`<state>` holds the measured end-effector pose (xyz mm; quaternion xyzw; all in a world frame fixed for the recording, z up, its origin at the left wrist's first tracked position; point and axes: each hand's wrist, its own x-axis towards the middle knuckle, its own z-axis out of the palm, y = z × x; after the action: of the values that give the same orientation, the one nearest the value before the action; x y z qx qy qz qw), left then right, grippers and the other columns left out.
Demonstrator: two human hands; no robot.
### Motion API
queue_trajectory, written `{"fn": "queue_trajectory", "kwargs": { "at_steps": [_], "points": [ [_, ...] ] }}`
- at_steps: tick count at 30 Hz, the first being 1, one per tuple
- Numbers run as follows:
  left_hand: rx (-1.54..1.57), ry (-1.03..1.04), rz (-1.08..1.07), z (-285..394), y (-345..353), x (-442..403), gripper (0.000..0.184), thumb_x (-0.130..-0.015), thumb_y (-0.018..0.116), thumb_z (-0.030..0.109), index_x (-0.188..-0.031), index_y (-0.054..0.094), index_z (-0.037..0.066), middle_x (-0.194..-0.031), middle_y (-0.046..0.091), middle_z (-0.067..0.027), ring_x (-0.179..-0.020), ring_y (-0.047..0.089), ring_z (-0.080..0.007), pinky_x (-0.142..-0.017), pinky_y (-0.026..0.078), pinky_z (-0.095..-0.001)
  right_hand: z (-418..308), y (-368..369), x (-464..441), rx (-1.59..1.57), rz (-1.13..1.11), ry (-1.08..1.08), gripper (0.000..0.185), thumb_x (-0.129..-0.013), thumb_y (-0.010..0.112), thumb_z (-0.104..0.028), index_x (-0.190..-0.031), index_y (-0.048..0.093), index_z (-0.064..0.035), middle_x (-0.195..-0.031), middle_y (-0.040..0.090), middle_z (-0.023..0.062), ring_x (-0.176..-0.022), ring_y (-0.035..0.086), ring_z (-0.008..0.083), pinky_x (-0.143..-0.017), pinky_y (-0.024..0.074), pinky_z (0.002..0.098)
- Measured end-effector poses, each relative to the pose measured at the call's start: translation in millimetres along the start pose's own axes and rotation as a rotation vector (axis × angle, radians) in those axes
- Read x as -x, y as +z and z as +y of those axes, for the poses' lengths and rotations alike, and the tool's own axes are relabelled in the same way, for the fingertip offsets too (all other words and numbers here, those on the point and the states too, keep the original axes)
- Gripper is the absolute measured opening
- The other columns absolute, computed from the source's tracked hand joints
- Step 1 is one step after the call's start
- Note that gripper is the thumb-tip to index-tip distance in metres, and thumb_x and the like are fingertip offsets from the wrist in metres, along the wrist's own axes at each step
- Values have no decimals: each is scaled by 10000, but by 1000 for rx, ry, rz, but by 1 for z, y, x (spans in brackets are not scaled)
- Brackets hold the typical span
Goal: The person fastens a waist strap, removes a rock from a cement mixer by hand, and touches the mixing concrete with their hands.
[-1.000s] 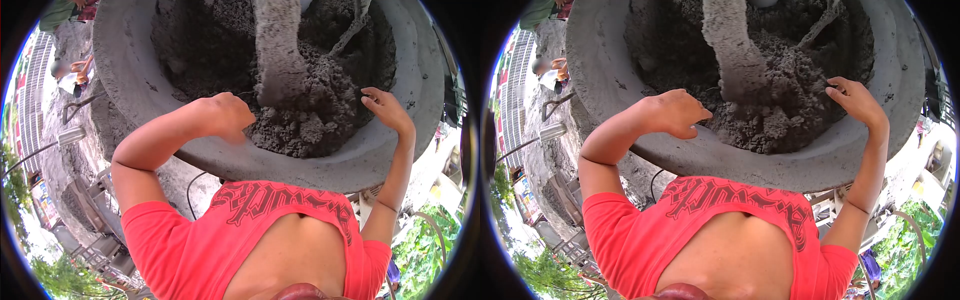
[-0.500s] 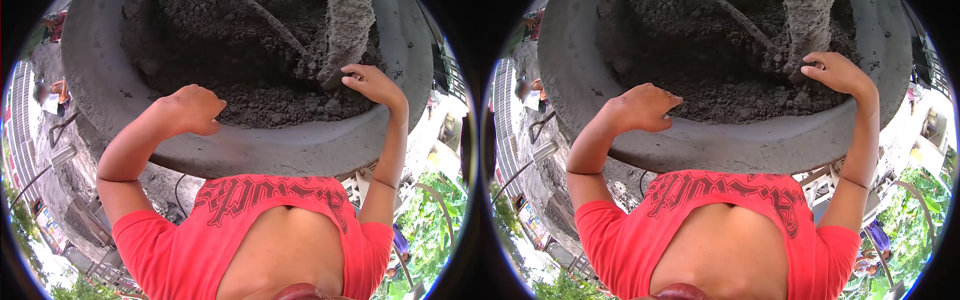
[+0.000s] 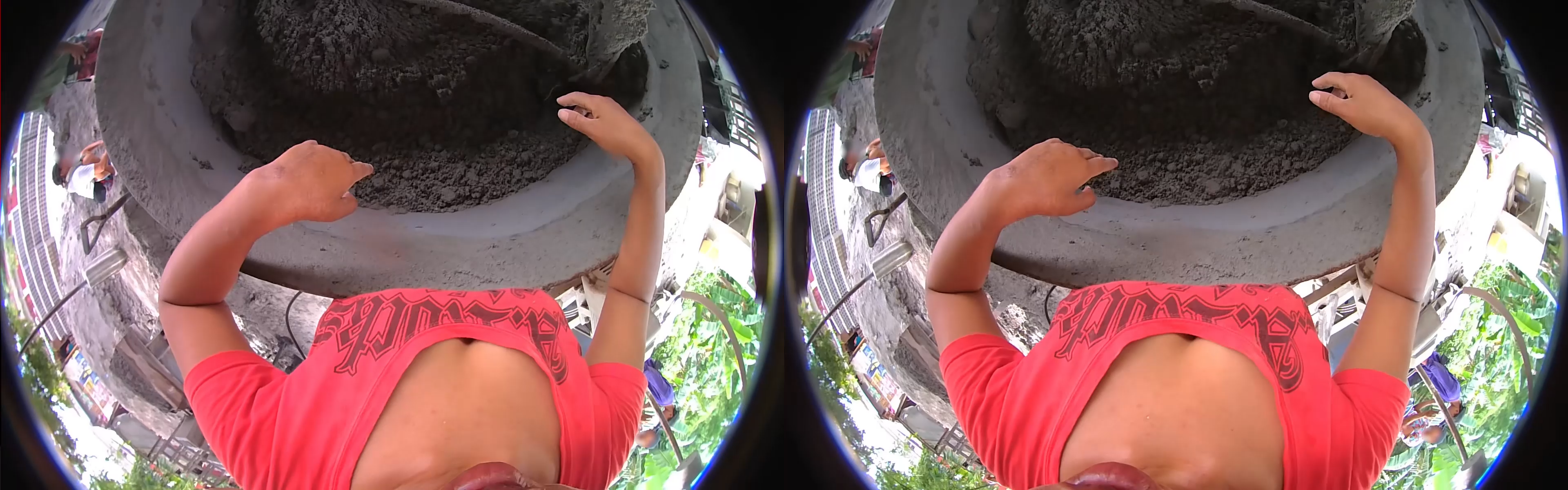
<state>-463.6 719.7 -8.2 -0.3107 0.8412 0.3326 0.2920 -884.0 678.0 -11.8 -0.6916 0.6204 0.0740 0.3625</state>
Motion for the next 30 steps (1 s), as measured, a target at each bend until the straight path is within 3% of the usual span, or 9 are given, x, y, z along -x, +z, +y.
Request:
{"fn": "queue_trajectory", "kwargs": {
  "at_steps": [8,14,27,30],
  "points": [
    [-13,-5,67,0,1,-1,514,-845,556,175,-1324,555,-10,-1114,671,-201,-1013,645,-349,-931,492,-455,-1,0,-4,-17,-91,51,526,-956,601,-436,-1290,603,-30,-1184,669,166,-1117,633,286,-946,494,390],
    [-19,-58,4,3,-4,-1,508,-861,532,184,-1337,555,8,-1112,672,-197,-999,650,-349,-926,493,-458,-3,1,-3,19,-55,60,519,-961,594,-428,-1289,603,-26,-1189,666,170,-1136,626,292,-957,491,392],
    [24,-86,-30,-5,2,-12,520,-869,507,190,-1364,542,33,-1108,678,-206,-1010,652,-362,-939,500,-460,-3,3,-5,29,-76,22,531,-959,588,-424,-1287,599,-7,-1123,689,182,-1058,656,290,-908,510,386],
    [21,-116,-56,-7,3,-15,513,-876,493,188,-1367,544,47,-1090,683,-207,-1012,653,-361,-939,503,-458,-10,4,-6,5,-148,79,531,-968,592,-423,-1310,581,-17,-1249,648,161,-1144,625,274,-961,488,372]
  ]
}}
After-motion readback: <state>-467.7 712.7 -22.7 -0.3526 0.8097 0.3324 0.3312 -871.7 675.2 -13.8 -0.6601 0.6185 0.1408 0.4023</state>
